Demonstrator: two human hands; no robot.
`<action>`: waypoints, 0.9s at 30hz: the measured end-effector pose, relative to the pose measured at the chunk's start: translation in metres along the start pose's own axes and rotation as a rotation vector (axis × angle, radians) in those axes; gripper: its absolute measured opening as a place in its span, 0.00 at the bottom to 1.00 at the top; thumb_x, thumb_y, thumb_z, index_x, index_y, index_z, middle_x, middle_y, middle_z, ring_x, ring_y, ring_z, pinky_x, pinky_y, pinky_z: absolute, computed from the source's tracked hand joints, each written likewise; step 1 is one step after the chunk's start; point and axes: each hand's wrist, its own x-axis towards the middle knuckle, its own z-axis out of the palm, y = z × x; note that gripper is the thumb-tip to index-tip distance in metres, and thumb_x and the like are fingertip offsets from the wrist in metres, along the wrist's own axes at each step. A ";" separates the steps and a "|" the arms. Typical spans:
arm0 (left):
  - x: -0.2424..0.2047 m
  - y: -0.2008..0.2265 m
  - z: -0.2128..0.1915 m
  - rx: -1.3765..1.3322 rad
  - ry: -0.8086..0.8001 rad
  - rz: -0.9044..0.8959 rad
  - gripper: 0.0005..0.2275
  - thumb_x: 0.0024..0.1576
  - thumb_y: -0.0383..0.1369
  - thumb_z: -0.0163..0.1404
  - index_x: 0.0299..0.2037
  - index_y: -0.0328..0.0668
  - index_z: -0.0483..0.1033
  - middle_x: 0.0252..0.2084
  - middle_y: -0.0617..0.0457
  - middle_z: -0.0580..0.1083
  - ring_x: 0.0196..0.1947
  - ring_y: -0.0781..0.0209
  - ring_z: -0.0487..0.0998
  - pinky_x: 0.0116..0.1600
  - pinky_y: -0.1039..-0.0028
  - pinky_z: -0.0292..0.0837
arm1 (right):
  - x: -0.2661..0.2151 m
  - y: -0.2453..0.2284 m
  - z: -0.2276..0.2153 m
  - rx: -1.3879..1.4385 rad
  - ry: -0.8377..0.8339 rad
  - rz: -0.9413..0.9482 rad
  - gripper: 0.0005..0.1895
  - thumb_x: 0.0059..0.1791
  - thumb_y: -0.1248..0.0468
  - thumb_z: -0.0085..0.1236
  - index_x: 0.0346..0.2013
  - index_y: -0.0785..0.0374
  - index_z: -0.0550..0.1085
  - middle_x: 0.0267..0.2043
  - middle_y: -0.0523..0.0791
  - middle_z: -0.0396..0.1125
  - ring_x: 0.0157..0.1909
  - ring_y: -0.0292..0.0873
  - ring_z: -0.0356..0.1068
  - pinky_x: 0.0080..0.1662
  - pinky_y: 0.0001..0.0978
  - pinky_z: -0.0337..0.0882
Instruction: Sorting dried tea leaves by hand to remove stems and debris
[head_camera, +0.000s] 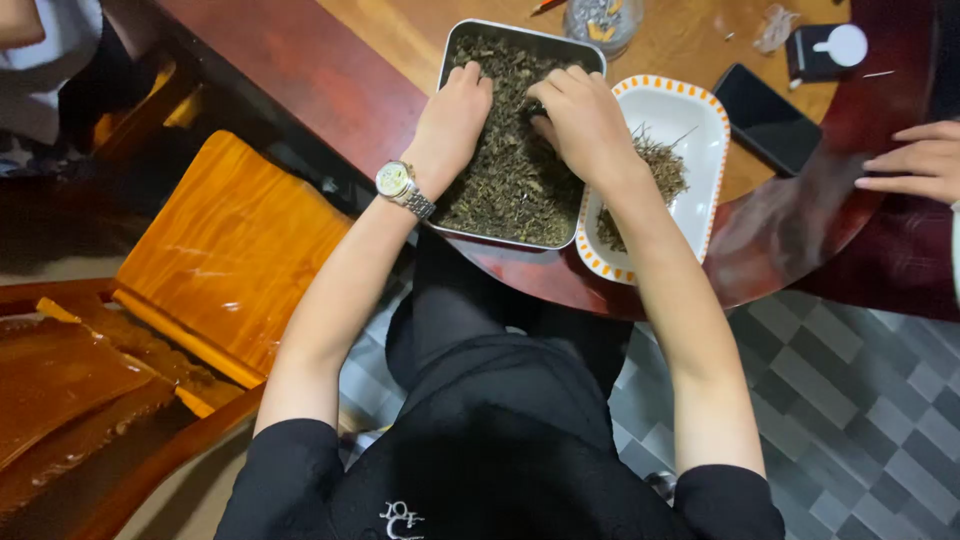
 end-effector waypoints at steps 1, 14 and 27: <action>-0.001 0.003 -0.003 -0.001 0.006 0.002 0.13 0.48 0.10 0.51 0.40 0.33 0.71 0.45 0.40 0.67 0.45 0.41 0.71 0.35 0.54 0.79 | 0.004 0.004 0.005 -0.006 0.002 -0.001 0.15 0.47 0.64 0.67 0.47 0.61 0.76 0.44 0.45 0.71 0.45 0.52 0.67 0.40 0.46 0.64; -0.007 0.020 0.024 0.055 0.148 -0.030 0.20 0.50 0.43 0.64 0.46 0.42 0.74 0.45 0.50 0.67 0.45 0.50 0.72 0.42 0.62 0.77 | 0.004 0.029 0.052 -0.077 -0.072 -0.061 0.15 0.46 0.53 0.65 0.40 0.56 0.72 0.39 0.42 0.65 0.49 0.45 0.66 0.49 0.39 0.65; -0.022 0.035 0.006 -0.012 0.196 0.039 0.09 0.54 0.30 0.58 0.40 0.48 0.71 0.36 0.53 0.71 0.36 0.51 0.80 0.34 0.64 0.78 | -0.002 -0.010 -0.026 0.180 -0.114 0.015 0.46 0.42 0.49 0.71 0.65 0.73 0.64 0.63 0.65 0.60 0.66 0.68 0.60 0.66 0.58 0.61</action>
